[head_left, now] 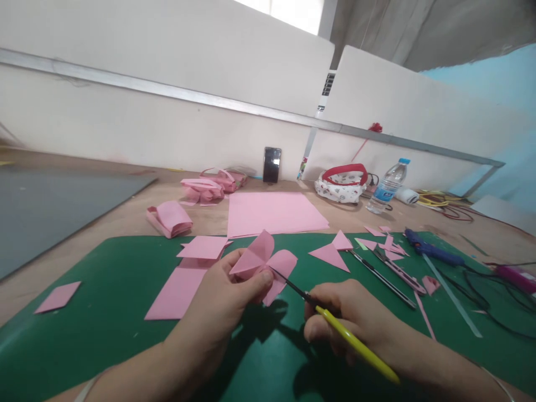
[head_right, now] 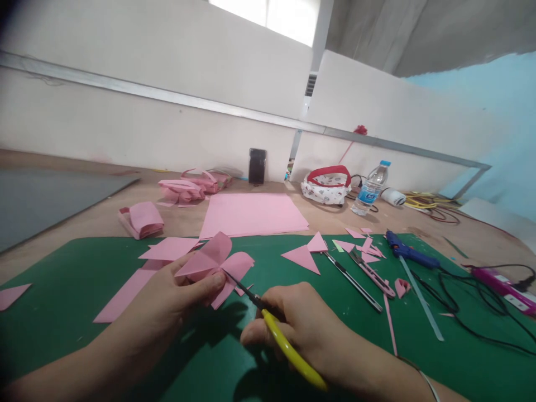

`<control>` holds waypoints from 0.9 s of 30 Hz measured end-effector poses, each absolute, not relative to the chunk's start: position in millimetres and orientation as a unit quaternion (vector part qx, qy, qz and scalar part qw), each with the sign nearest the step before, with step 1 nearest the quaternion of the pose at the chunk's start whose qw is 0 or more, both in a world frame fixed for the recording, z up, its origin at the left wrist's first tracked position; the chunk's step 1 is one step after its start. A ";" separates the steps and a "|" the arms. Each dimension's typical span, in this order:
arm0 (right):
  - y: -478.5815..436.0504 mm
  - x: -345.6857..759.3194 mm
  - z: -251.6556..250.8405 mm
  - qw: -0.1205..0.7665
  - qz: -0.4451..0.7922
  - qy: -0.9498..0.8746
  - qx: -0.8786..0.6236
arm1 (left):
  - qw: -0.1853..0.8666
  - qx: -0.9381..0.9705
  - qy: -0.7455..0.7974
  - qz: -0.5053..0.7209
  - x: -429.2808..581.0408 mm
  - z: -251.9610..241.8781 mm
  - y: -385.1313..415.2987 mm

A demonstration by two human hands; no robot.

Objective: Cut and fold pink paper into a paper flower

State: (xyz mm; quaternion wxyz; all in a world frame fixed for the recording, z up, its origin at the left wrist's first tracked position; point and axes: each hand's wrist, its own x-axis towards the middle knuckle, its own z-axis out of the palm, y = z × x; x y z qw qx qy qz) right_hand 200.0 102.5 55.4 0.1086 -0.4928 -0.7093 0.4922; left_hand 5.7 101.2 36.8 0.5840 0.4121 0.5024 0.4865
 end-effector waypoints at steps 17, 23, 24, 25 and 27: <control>106.2 199.3 52.2 0.105 0.370 -0.792 -0.474 | 0.587 0.423 0.500 0.476 4.7 32.9 103.9; 102.7 196.8 53.9 0.095 0.328 -0.795 -0.501 | 0.586 0.417 0.518 0.463 3.7 34.3 103.1; 102.4 196.9 54.3 0.095 0.312 -0.797 -0.507 | 0.582 0.418 0.522 0.464 3.6 34.6 103.2; 102.2 197.2 54.6 0.093 0.301 -0.798 -0.513 | 0.576 0.422 0.523 0.466 3.5 34.8 103.3; 101.9 197.7 54.7 0.088 0.292 -0.798 -0.519 | 0.568 0.425 0.525 0.471 3.8 35.0 103.4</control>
